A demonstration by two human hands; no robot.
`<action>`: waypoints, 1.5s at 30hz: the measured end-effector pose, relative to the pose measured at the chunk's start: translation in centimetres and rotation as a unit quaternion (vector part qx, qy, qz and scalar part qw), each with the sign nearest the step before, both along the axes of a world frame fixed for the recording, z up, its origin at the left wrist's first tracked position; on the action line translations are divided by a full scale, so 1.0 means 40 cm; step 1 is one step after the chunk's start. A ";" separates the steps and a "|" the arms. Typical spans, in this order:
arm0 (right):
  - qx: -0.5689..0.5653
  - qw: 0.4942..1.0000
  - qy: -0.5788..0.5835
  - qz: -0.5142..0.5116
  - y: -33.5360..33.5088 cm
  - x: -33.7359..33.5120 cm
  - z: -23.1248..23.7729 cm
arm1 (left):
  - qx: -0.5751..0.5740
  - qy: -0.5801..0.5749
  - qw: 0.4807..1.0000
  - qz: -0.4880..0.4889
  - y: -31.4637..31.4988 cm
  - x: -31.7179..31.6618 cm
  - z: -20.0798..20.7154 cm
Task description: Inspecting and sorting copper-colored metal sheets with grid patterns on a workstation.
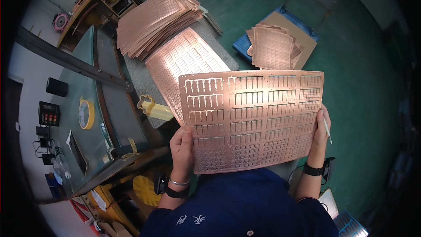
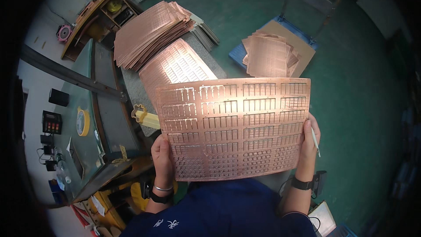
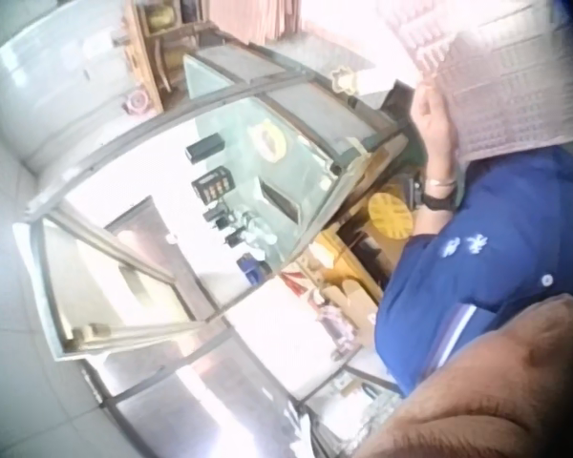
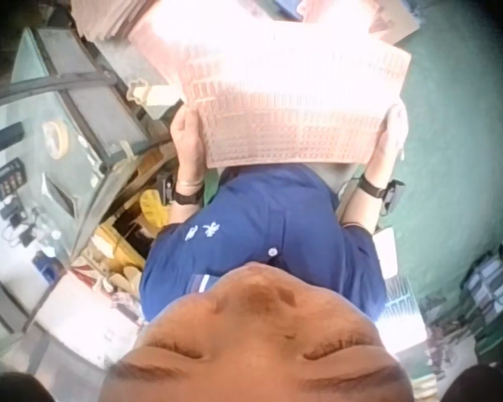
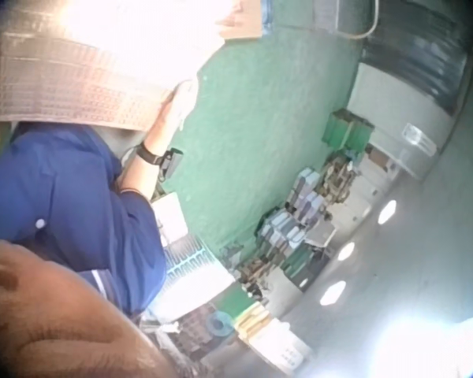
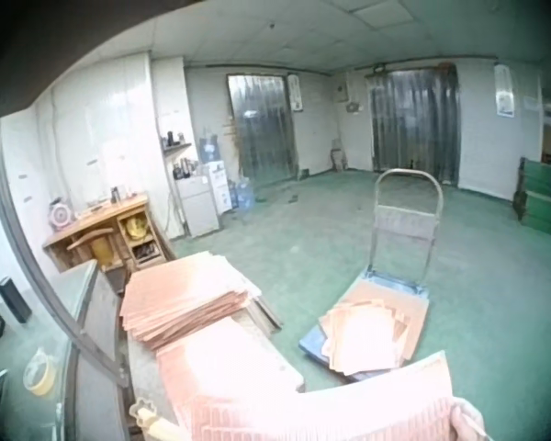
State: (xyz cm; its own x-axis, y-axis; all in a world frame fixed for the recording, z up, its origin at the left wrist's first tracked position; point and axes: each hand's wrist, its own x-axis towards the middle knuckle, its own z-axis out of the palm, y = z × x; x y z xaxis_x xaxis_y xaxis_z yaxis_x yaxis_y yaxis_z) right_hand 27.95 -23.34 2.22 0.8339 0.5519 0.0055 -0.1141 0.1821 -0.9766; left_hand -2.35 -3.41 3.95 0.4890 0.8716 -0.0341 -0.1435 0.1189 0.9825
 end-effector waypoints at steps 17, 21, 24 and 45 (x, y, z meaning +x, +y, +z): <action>0.070 0.995 0.072 0.011 0.016 -0.021 0.044 | -0.038 -0.012 0.998 0.047 0.021 0.030 0.006; 0.073 0.996 0.057 -0.003 0.027 -0.018 0.042 | -0.042 -0.030 0.997 0.056 0.033 0.021 -0.006; 0.066 0.997 0.049 -0.005 0.032 -0.015 0.046 | -0.046 -0.044 0.997 0.048 0.031 0.023 0.023; 0.330 0.880 0.328 0.091 0.009 0.037 0.024 | 0.006 -0.079 0.997 -0.012 -0.001 0.024 0.024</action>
State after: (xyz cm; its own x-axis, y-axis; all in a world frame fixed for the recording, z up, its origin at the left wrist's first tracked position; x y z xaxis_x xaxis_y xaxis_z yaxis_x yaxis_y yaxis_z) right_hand 29.45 -22.99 3.20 0.6756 0.7335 -0.0753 -0.7000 0.6060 -0.3778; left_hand -1.38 -3.47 4.91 0.5074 0.8599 0.0556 -0.2947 0.1125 0.9489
